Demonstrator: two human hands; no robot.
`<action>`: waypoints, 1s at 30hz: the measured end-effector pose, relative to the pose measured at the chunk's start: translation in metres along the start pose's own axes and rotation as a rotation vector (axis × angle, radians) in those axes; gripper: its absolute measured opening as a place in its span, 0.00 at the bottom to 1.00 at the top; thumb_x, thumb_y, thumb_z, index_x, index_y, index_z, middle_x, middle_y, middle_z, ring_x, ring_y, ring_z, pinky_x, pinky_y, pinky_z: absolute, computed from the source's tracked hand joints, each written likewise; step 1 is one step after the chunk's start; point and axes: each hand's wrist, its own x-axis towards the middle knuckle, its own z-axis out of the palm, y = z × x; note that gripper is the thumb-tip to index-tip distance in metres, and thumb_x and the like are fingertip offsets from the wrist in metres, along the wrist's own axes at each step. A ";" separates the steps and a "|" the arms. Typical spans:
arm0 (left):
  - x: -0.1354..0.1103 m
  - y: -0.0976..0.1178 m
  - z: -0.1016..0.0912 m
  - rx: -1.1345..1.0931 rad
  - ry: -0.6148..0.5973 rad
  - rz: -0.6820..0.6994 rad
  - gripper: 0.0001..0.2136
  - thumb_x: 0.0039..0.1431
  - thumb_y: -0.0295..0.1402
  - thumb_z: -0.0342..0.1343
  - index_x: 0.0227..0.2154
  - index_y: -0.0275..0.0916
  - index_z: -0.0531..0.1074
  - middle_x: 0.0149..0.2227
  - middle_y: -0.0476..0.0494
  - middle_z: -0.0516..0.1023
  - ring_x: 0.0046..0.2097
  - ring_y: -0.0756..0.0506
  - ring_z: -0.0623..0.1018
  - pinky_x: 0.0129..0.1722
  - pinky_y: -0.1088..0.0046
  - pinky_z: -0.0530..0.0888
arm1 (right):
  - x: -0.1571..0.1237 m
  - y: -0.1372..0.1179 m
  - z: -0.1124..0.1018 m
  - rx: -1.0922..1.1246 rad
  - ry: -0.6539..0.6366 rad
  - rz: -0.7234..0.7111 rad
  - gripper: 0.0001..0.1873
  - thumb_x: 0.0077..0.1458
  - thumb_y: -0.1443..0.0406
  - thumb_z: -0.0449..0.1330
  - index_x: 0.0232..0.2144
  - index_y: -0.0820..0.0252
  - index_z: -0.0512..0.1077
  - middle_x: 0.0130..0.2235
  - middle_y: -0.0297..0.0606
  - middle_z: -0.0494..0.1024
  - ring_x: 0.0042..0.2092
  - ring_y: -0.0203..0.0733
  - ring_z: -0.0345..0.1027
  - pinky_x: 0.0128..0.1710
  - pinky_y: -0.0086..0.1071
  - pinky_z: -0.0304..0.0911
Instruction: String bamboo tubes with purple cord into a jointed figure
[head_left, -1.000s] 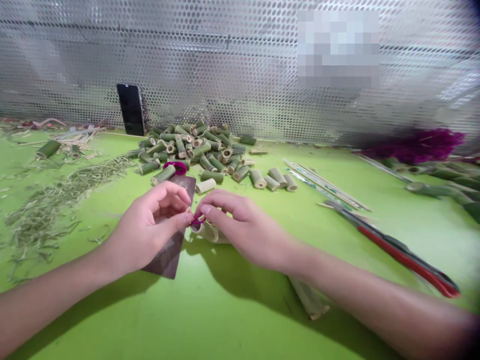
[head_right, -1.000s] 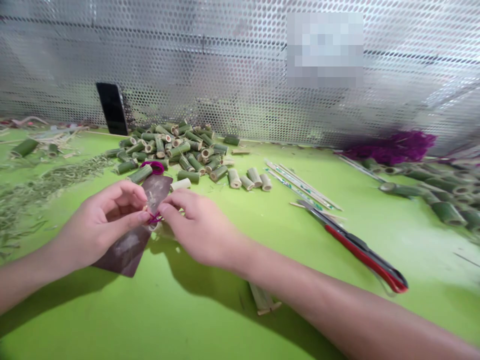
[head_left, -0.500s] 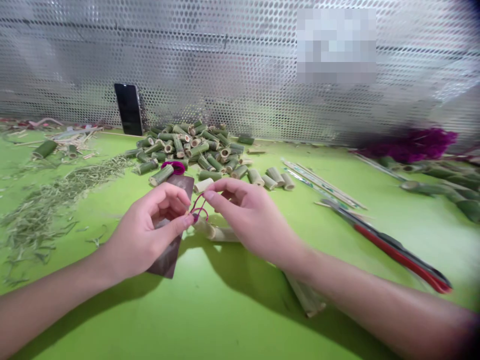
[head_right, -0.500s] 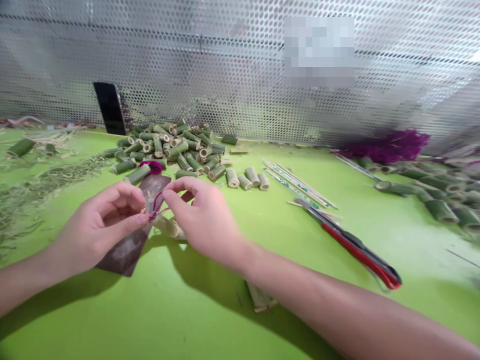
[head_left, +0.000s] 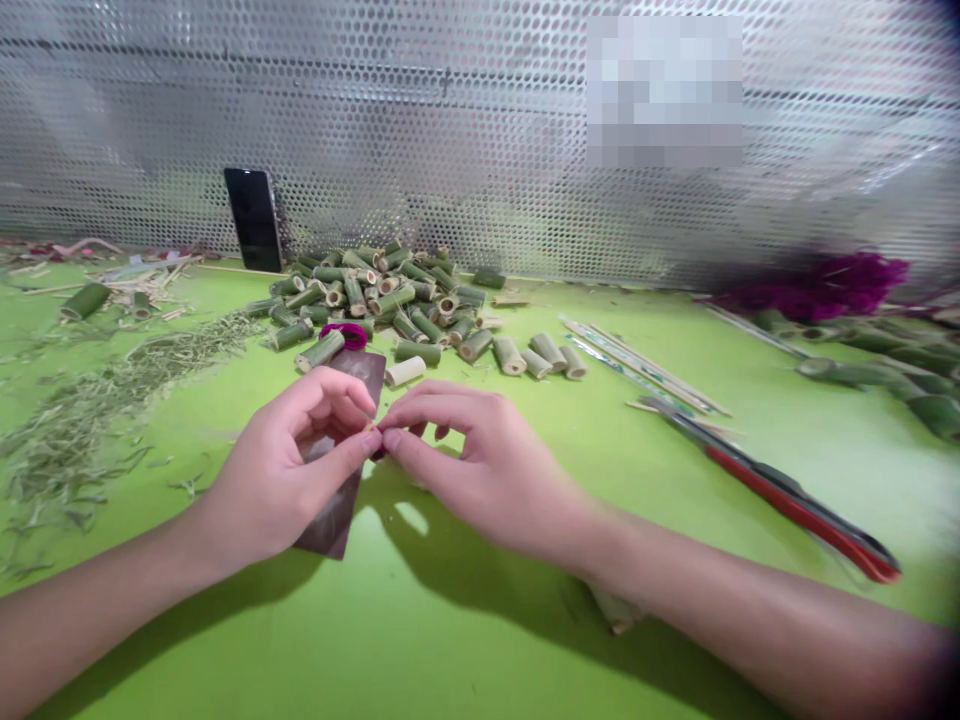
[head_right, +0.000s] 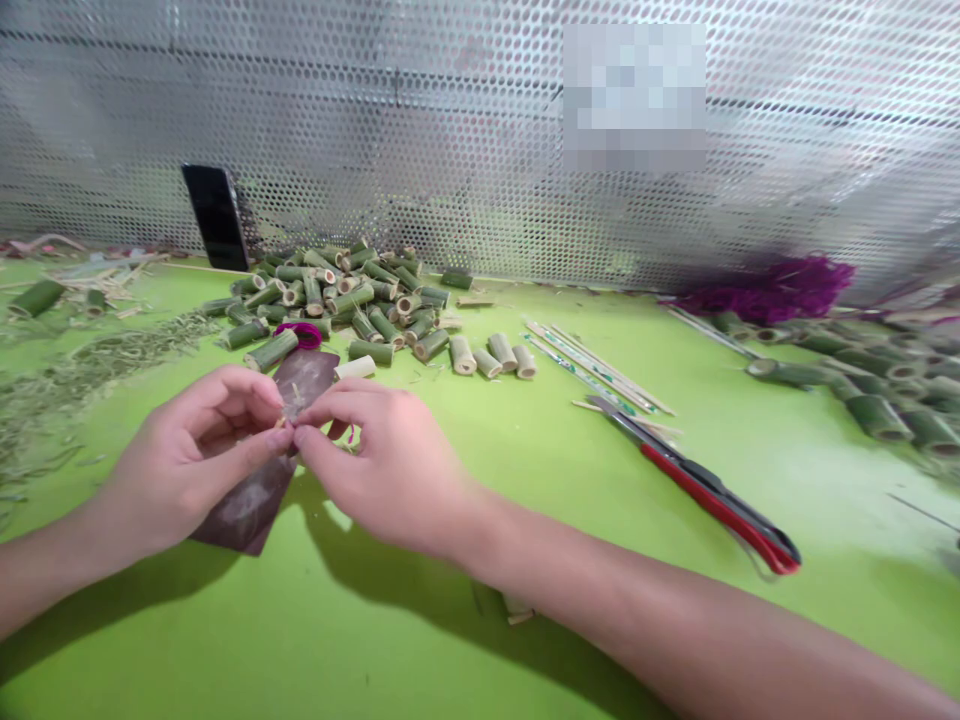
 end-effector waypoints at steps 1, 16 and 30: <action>0.000 0.000 0.000 0.012 0.004 0.006 0.04 0.63 0.30 0.60 0.38 0.42 0.71 0.33 0.52 0.76 0.36 0.51 0.79 0.37 0.78 0.78 | 0.000 0.001 0.000 0.026 0.002 -0.001 0.07 0.59 0.72 0.63 0.32 0.59 0.81 0.35 0.32 0.81 0.37 0.35 0.74 0.39 0.31 0.67; -0.003 -0.004 0.000 0.145 0.005 -0.120 0.08 0.62 0.36 0.63 0.41 0.46 0.70 0.33 0.52 0.82 0.36 0.48 0.82 0.34 0.76 0.78 | -0.012 0.004 0.006 -0.530 0.006 -0.247 0.07 0.62 0.70 0.61 0.34 0.61 0.80 0.36 0.36 0.82 0.34 0.40 0.73 0.36 0.35 0.66; -0.001 0.003 -0.004 0.304 -0.017 -0.022 0.07 0.63 0.36 0.61 0.41 0.46 0.71 0.35 0.49 0.85 0.38 0.43 0.85 0.38 0.70 0.79 | 0.002 0.019 0.001 0.001 -0.121 -0.189 0.08 0.67 0.69 0.55 0.36 0.59 0.73 0.44 0.42 0.76 0.47 0.42 0.71 0.50 0.39 0.69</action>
